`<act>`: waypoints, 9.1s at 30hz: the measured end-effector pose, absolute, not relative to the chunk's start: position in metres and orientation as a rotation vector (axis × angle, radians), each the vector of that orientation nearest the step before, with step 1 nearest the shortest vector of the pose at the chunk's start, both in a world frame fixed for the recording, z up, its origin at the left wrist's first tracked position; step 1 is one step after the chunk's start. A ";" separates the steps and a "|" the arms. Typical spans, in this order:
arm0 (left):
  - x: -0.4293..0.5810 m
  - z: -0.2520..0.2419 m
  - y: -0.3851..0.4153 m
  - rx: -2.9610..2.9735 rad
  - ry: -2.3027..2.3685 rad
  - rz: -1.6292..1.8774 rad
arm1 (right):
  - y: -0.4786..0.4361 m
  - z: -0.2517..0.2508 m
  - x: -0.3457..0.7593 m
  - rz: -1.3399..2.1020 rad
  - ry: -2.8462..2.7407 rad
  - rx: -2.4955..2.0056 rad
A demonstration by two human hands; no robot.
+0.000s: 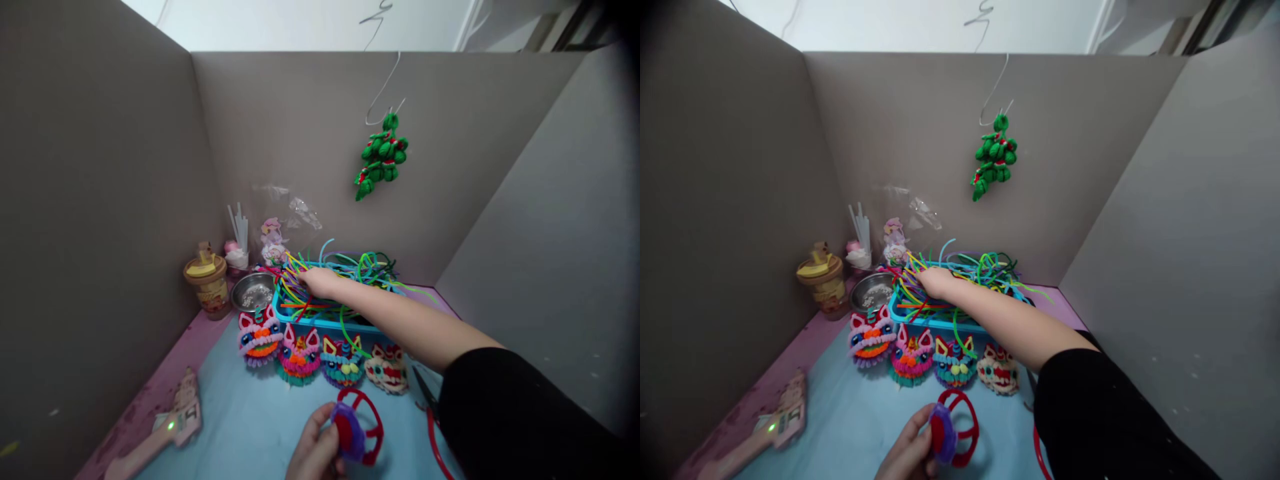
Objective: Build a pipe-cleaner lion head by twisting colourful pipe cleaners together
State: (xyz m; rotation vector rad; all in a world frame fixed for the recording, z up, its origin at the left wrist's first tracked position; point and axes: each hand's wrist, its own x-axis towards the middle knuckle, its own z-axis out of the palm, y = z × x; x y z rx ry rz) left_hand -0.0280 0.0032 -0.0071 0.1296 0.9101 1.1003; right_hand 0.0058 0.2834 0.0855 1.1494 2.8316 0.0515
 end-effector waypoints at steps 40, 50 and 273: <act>-0.024 0.019 0.005 0.268 0.969 1.412 | 0.203 0.266 0.106 -1.108 4.177 0.910; -0.028 0.010 0.011 0.798 0.990 1.527 | 0.054 0.100 0.171 -0.627 3.548 1.419; -0.021 0.005 0.012 1.275 1.070 1.720 | 0.019 0.047 0.186 -0.681 3.524 1.600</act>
